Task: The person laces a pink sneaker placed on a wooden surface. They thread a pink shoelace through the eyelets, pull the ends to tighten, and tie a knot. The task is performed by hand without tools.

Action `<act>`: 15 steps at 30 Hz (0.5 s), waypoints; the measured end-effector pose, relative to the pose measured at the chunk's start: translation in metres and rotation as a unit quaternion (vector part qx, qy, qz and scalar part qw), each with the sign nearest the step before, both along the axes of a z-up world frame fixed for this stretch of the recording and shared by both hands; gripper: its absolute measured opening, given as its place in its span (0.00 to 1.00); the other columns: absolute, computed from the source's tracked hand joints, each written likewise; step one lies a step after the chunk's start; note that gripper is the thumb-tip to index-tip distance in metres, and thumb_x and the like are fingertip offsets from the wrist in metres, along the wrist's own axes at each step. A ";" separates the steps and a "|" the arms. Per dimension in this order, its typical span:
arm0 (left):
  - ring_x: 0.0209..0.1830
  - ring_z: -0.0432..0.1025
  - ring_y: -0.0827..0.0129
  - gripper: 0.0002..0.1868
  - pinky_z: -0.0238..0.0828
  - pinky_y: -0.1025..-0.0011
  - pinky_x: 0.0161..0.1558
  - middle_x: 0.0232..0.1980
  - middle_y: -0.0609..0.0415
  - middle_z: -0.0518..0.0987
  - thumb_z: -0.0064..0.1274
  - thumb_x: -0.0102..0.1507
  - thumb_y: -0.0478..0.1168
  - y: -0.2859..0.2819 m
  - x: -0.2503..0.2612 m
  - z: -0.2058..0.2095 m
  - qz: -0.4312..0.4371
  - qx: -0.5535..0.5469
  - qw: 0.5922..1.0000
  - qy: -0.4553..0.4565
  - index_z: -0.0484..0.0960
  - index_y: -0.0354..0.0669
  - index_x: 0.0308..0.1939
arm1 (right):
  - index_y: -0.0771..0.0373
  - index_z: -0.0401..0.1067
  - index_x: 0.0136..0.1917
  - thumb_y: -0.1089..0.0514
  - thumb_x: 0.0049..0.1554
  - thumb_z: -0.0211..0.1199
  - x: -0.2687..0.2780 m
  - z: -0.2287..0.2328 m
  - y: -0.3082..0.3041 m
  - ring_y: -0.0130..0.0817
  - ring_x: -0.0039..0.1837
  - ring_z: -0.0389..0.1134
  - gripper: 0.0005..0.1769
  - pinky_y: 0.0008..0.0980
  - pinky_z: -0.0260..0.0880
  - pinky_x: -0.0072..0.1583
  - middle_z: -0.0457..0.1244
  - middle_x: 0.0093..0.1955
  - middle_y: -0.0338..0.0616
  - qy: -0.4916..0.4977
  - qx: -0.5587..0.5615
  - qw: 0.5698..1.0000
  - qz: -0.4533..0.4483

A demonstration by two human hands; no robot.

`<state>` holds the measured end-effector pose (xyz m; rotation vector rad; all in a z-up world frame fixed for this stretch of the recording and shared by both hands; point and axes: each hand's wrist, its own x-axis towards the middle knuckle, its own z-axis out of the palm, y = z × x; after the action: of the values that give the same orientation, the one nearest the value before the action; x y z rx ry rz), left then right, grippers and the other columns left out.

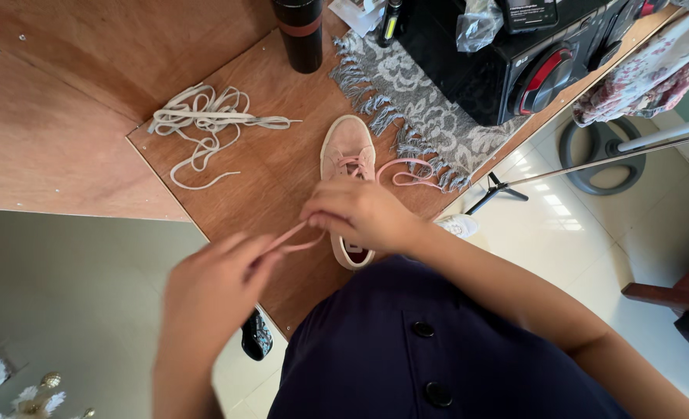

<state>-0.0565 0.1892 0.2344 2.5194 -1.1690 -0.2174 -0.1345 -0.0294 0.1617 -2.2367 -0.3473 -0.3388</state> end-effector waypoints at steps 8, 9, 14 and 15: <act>0.24 0.72 0.73 0.11 0.68 0.74 0.28 0.31 0.60 0.81 0.60 0.58 0.45 0.094 0.012 0.026 0.151 0.017 0.988 0.003 0.87 0.48 0.42 | 0.63 0.67 0.51 0.69 0.61 0.57 -0.003 0.001 -0.016 0.38 0.50 0.67 0.05 0.33 0.68 0.52 0.62 0.47 0.43 -0.037 0.076 0.991 -0.100; 0.25 0.71 0.75 0.11 0.68 0.76 0.28 0.31 0.60 0.80 0.61 0.58 0.44 0.107 0.013 0.027 0.144 0.007 0.989 -0.006 0.87 0.47 0.42 | 0.63 0.67 0.51 0.69 0.61 0.57 -0.003 0.000 -0.017 0.39 0.50 0.67 0.06 0.33 0.68 0.52 0.62 0.47 0.44 -0.046 0.078 0.990 -0.109; 0.20 0.68 0.71 0.13 0.65 0.76 0.23 0.28 0.52 0.76 0.63 0.57 0.36 0.159 0.011 0.011 0.190 -0.089 0.975 0.077 0.87 0.40 0.46 | 0.64 0.66 0.51 0.69 0.62 0.56 -0.001 -0.006 -0.020 0.37 0.48 0.66 0.04 0.31 0.67 0.51 0.61 0.48 0.46 -0.047 0.077 0.980 -0.176; 0.20 0.69 0.71 0.13 0.66 0.76 0.25 0.28 0.51 0.76 0.63 0.57 0.35 0.169 0.011 0.006 0.188 -0.098 0.974 0.077 0.87 0.40 0.46 | 0.64 0.66 0.51 0.69 0.63 0.56 0.000 -0.007 -0.021 0.37 0.48 0.66 0.04 0.30 0.67 0.51 0.60 0.47 0.45 -0.044 0.088 0.979 -0.176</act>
<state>-0.0454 0.3581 0.2404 2.4385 -0.6044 -0.1849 -0.1349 -0.0500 0.1542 -2.1065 0.0366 -0.6327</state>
